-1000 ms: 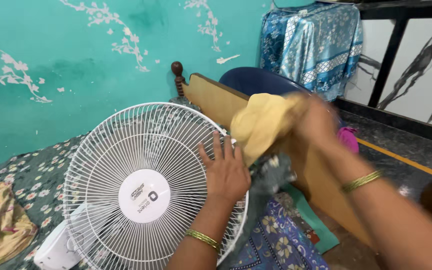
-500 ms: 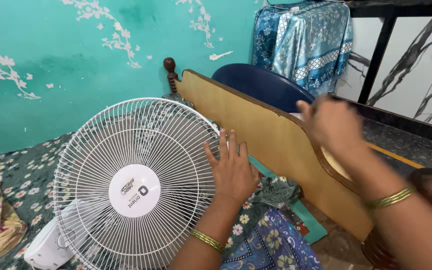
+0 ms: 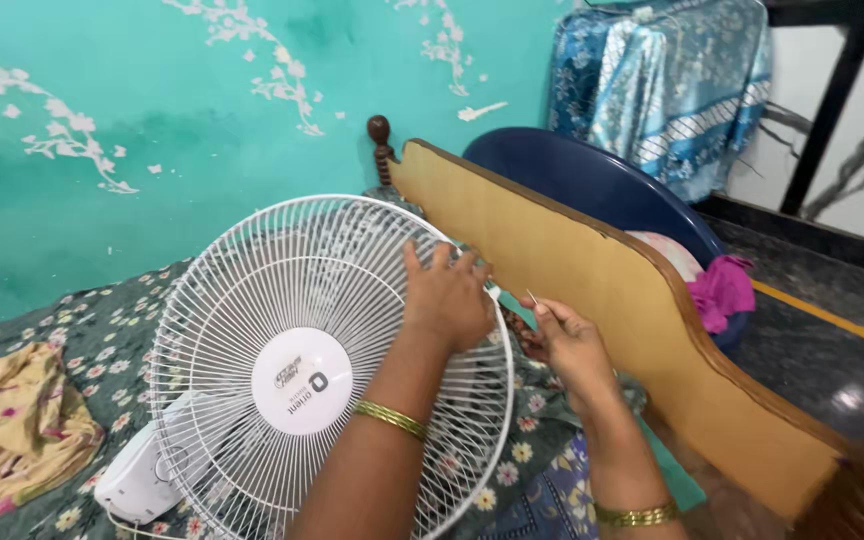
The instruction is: The person disassembles a white table fan by hand. They first remove the front wire grille, then detach the fan blades from the central hub, and finally remove the rear wire grille.
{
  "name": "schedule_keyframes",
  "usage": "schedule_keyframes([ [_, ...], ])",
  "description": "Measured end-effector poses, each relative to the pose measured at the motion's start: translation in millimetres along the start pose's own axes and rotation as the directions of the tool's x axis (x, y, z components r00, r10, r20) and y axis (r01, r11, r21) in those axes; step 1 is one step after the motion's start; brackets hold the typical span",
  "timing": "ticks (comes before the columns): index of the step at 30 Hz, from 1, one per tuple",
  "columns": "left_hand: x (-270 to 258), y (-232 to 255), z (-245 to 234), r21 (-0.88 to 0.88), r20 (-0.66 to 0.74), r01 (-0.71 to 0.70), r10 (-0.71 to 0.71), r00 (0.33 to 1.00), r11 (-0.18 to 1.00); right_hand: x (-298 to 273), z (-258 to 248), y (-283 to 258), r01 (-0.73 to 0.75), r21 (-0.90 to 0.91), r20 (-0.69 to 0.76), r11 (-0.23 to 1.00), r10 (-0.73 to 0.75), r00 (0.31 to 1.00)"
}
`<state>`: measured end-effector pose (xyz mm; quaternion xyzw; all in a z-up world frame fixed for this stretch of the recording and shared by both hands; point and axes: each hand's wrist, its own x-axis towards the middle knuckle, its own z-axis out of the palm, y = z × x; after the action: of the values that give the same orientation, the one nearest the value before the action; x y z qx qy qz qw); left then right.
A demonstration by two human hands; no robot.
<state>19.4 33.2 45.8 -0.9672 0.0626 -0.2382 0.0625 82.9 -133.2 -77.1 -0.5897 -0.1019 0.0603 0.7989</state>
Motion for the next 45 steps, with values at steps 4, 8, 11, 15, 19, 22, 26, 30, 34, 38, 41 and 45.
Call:
schedule_keyframes([
  [4,2.0,2.7,0.3,0.003,0.011,0.037,-0.037,0.999,0.999,12.4,3.3,9.1,0.024,-0.103,-0.049,0.994,-0.029,0.998],
  [8,-1.5,-2.8,4.1,-0.020,-0.160,-0.013,0.010,0.987,1.000,13.4,0.0,22.4,0.083,-0.091,0.034,0.992,-0.080,0.996],
  [11,-6.3,-6.0,9.3,-0.063,-0.235,-0.035,0.020,0.972,0.997,16.6,0.3,27.2,0.035,-0.077,0.013,0.996,-0.034,0.999],
  [15,-3.9,-7.6,10.7,-0.083,-0.252,-0.049,0.027,0.967,0.995,24.6,6.0,25.0,0.022,-0.141,0.111,0.990,-0.006,0.994],
  [19,-3.2,-9.1,9.4,-0.123,-0.259,-0.052,0.018,0.966,0.991,19.9,14.7,24.1,0.087,-0.169,0.094,0.982,-0.072,0.993],
  [22,-3.4,-10.2,6.7,-0.110,-0.230,-0.047,0.021,0.973,0.993,11.7,22.7,16.3,0.166,-0.320,0.031,0.933,-0.165,0.986],
  [26,-2.3,-7.4,6.2,-0.087,-0.224,-0.043,0.023,0.974,0.995,-6.5,25.6,-2.2,0.157,-0.671,-0.099,0.725,-0.298,0.950],
  [30,-2.4,-8.8,4.1,-0.075,-0.198,-0.032,0.016,0.980,0.997,-10.6,28.7,-14.3,0.104,-0.555,-0.091,0.825,-0.185,0.979],
  [34,-5.1,-7.6,6.2,-0.067,-0.225,-0.047,0.031,0.974,0.997,-9.2,22.1,-5.3,0.163,-0.458,0.014,0.874,-0.176,0.984],
  [38,-3.9,-8.9,5.9,-0.079,-0.237,-0.054,0.034,0.971,0.995,-2.3,15.5,2.3,0.194,-0.441,0.053,0.876,-0.190,0.980],
  [41,-5.1,-7.6,6.1,-0.097,-0.246,-0.056,0.031,0.969,0.994,-0.4,12.0,2.8,0.246,-0.413,0.092,0.877,-0.229,0.969],
  [45,-6.0,-7.1,4.8,-0.114,-0.272,-0.071,0.038,0.962,0.991,-3.2,8.2,-2.0,0.169,-0.422,0.045,0.890,-0.166,0.985],
])
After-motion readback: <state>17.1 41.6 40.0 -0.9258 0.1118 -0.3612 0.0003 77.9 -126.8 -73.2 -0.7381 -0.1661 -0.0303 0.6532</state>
